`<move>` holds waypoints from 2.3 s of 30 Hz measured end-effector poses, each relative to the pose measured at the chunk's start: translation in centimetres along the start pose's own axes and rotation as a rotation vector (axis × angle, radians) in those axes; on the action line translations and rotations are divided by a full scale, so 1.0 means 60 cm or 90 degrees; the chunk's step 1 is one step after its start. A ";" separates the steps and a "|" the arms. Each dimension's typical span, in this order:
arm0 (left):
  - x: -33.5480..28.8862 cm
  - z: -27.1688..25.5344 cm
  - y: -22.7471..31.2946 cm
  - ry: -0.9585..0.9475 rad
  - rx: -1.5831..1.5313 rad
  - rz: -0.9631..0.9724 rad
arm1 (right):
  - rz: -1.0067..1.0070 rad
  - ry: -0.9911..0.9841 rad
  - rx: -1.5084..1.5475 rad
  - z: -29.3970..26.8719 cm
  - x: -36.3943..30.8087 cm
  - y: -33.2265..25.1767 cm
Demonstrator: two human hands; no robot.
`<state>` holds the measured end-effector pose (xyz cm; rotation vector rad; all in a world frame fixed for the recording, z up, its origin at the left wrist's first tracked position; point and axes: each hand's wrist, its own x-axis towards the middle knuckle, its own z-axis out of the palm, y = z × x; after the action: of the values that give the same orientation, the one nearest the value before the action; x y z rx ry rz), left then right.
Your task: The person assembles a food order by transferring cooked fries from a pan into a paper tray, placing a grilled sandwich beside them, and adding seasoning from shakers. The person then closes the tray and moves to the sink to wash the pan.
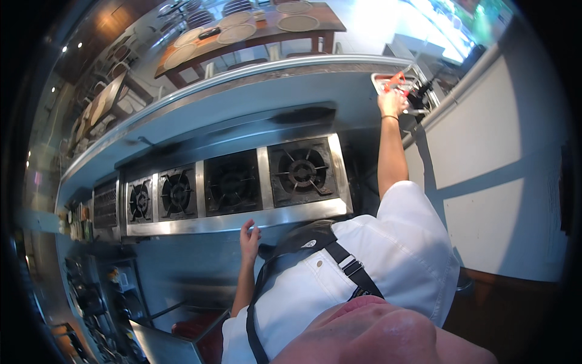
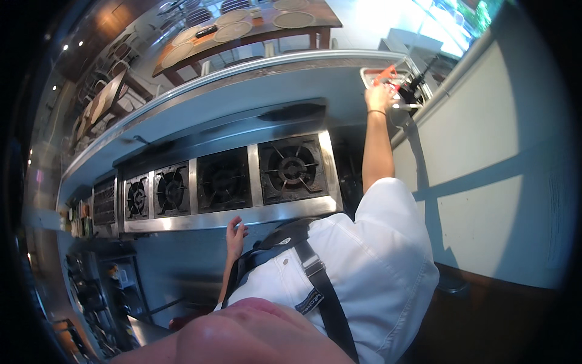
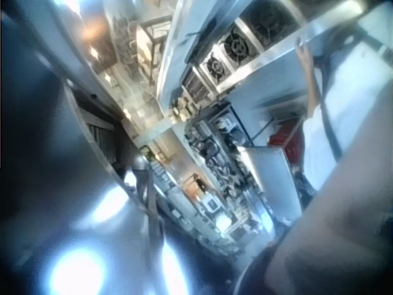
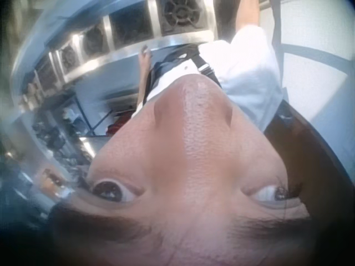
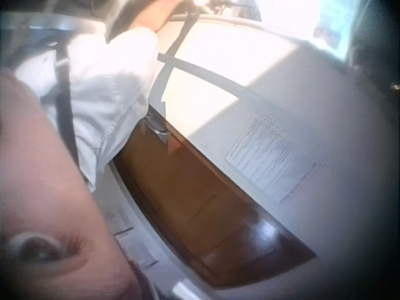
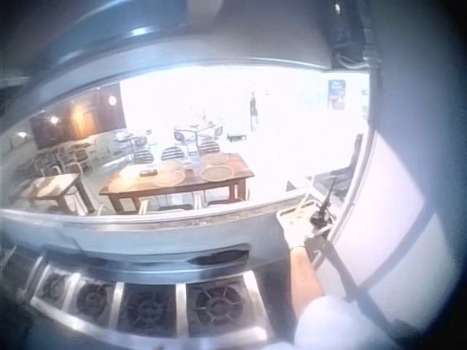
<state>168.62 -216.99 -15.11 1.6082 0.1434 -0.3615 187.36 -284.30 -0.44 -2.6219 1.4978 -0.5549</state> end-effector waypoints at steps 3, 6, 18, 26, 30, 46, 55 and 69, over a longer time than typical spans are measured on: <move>-0.021 -0.094 -0.033 0.079 -0.041 -0.002 | -0.011 0.205 -0.002 -0.021 -0.052 -0.048; -0.049 -0.197 -0.069 0.143 -0.076 -0.029 | -0.257 0.376 0.190 -0.060 -0.191 -0.176; -0.222 -0.593 -0.224 0.221 0.049 -0.160 | -1.184 -1.104 0.324 -0.033 -1.256 -0.464; -0.237 -0.780 -0.116 0.232 -0.116 -0.018 | -0.787 -1.246 0.149 0.090 -1.338 -0.580; -0.293 -0.990 0.179 0.314 -0.074 0.199 | -0.783 -1.289 0.188 0.025 -1.448 -0.717; -0.641 -1.414 0.646 0.685 0.366 0.856 | -1.335 -0.979 1.847 -0.799 -1.974 -1.416; -0.759 -1.692 0.630 0.699 0.303 0.853 | -1.242 -0.958 2.050 -0.904 -2.265 -1.556; -0.734 -2.117 0.574 0.710 0.683 1.209 | -1.155 -1.089 2.136 -0.947 -2.654 -1.857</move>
<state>156.15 -88.39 35.55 1.9707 -0.8549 2.2247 186.02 -85.00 35.38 -1.2760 4.4563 -0.2523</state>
